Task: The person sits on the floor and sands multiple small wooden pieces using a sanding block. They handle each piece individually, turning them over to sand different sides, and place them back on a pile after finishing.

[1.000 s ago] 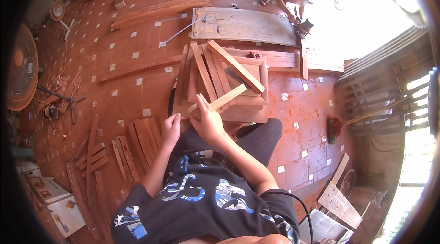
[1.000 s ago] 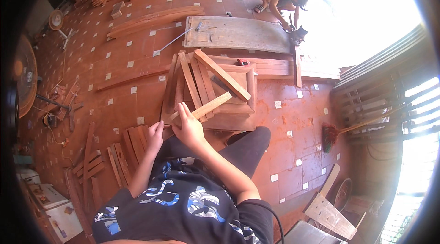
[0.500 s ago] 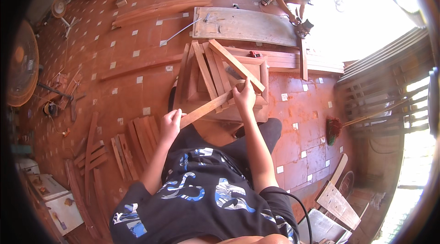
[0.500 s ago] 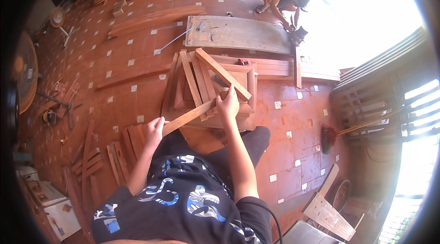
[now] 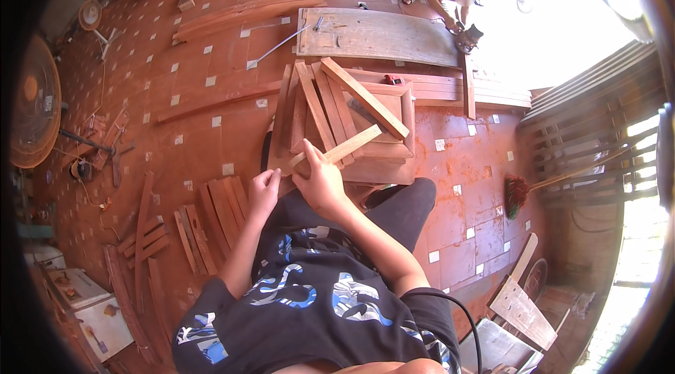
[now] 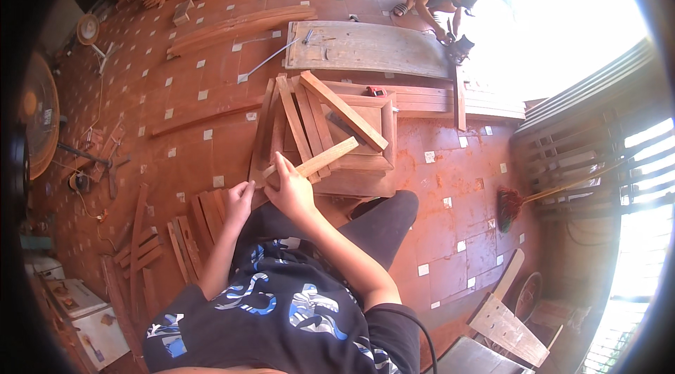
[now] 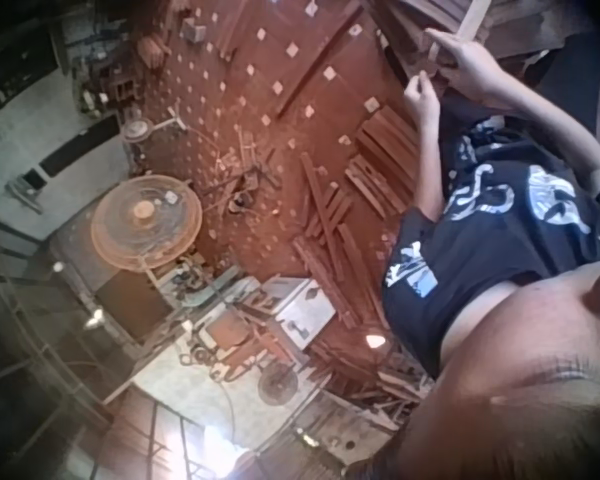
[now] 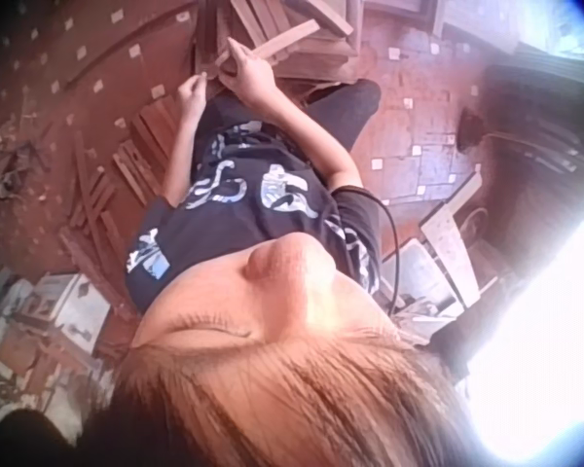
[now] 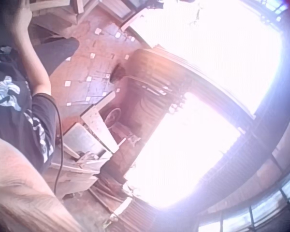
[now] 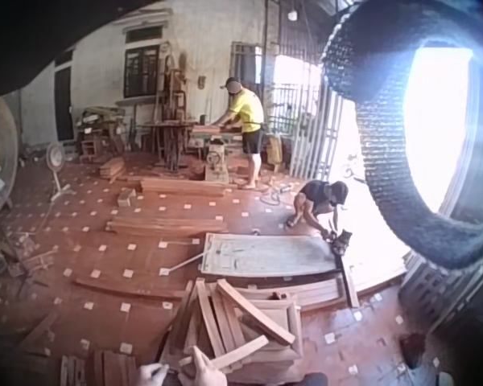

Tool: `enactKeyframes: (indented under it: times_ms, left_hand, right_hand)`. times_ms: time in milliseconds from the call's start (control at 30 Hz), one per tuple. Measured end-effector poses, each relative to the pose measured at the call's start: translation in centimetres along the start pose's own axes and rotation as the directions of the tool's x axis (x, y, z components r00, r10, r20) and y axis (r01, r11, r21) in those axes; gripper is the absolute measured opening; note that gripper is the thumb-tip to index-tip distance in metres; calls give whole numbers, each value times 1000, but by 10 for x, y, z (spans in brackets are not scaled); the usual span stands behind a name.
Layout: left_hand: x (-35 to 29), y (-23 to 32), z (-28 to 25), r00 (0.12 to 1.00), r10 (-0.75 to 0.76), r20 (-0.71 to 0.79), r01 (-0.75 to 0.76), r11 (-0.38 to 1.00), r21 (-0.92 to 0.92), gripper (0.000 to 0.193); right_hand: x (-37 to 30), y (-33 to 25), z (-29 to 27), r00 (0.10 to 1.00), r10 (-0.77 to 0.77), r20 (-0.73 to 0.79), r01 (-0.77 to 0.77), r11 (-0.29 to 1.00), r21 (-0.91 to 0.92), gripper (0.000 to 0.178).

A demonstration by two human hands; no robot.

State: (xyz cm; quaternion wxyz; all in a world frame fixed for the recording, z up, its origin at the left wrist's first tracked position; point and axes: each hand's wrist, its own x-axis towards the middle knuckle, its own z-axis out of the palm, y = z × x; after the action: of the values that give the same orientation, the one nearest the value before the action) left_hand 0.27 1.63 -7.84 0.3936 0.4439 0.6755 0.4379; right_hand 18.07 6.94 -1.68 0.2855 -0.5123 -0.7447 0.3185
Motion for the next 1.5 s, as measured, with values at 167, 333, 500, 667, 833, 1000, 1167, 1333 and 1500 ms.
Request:
enactKeyframes:
  times_ms: [167,333,500,667,833,1000,1167,1333,1500]
  left_hand:
    - [0,-11,4,999,44,0,-44,997,-65,38]
    - [1,8,7,999,50,14,-48,990,-129,36]
    - [7,3,6,998,68,-10,-68,992,-108,35]
    - [5,11,2,997,73,-9,-73,995,-74,37]
    - [13,7,-2,1000,21,15,-20,1000,-10,37]
    - [2,-8,2,999,31,-32,-32,999,-40,38]
    - [-2,-5,1,998,45,32,-44,999,-14,36]
    - [-1,3,-7,987,66,149,-69,998,14,29]
    - [-10,30,-9,960,112,258,-189,937,295,37]
  right_hand:
    - [22,69,-3,971,53,-234,-109,966,-233,83]
    - [52,155,-47,874,213,-437,-343,907,-245,81]
    - [43,142,-40,894,123,-432,-230,952,-203,78]
    - [22,46,-15,969,199,-144,-197,980,27,74]
    - [-1,-10,16,988,-138,-72,145,983,111,79]
    - [12,7,-5,991,85,103,-99,986,133,80]
    - [29,75,-12,962,252,-108,-261,962,-78,81]
    - [37,103,-31,913,324,-247,-352,933,-77,78]
    - [32,93,-13,922,139,-361,-246,931,-270,75]
